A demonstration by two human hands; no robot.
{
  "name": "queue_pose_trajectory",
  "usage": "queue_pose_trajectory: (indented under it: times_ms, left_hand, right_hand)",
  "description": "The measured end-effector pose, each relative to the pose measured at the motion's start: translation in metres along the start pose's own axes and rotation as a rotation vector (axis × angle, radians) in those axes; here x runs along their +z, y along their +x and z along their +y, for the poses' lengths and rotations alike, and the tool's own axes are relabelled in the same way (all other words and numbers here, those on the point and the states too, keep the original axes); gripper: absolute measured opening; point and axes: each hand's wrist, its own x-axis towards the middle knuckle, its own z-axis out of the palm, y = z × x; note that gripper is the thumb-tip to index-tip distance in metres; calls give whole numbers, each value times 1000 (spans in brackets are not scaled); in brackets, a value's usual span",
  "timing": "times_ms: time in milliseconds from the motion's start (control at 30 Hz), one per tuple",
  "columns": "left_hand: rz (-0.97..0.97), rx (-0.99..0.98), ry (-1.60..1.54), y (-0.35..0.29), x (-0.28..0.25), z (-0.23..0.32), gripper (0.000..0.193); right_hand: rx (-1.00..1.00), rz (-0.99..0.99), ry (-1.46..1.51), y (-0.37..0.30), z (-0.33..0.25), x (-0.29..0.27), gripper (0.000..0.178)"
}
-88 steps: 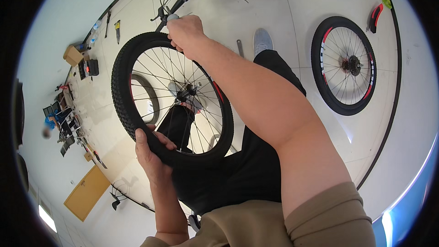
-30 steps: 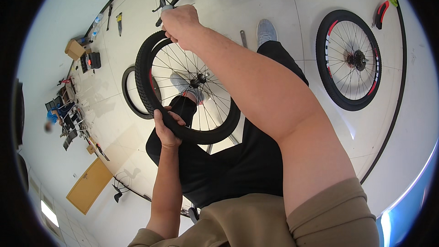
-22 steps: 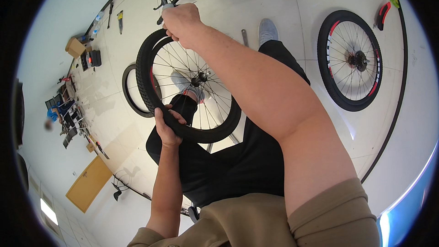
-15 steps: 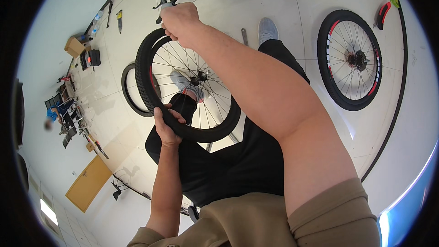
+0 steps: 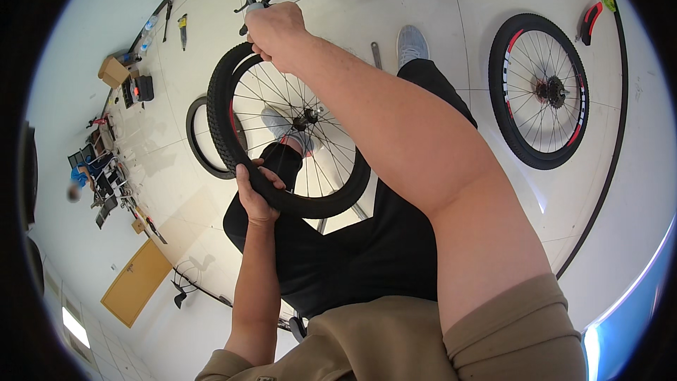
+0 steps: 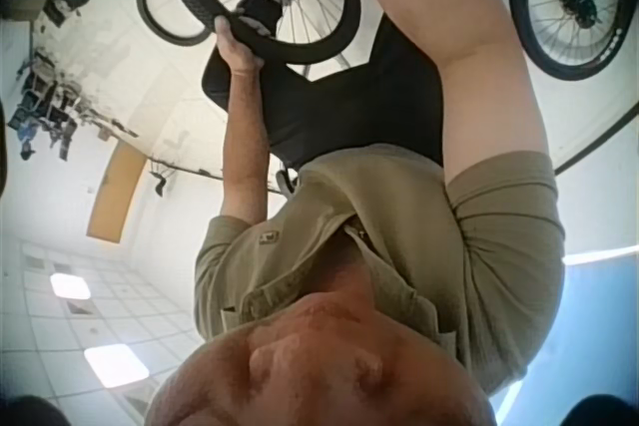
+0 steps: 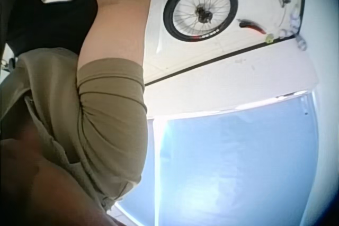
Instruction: The person installs a bicycle tire onto a wheel rim. They first seat the tire bead by hand, then use a tire lever to pry the remaining edge of the tire over the rim wall until fully mounted.
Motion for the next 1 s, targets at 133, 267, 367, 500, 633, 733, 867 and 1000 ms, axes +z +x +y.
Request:
queue_pose_trajectory:
  times_ms: [133,267,367,500,633,733,867,1000]
  left_hand:
    - [1,1,4,0,1,0,60]
    - [-5,5,0,1,0,-1,59]
    - [-9,9,6,1,-1,-2,59]
    - [-7,4,9,0,1,0,59]
    - [-6,5,0,1,0,-1,59]
    - [-15,11,7,1,0,0,59]
    - [-29,-5,17,1,-2,0,60]
    - [-12,6,-3,1,0,-1,60]
  right_hand:
    - [-9,-5,1,1,1,0,19]
    - [-8,-7,9,1,1,0,19]
    - [-8,-6,8,0,1,1,19]
    - [-7,1,4,-1,0,1,18]
    - [-4,3,5,-1,-1,2,19]
    - [-3,6,3,-1,-1,2,19]
    - [-3,-3,1,-1,-1,2,19]
    - [-8,-8,3,0,0,2,19]
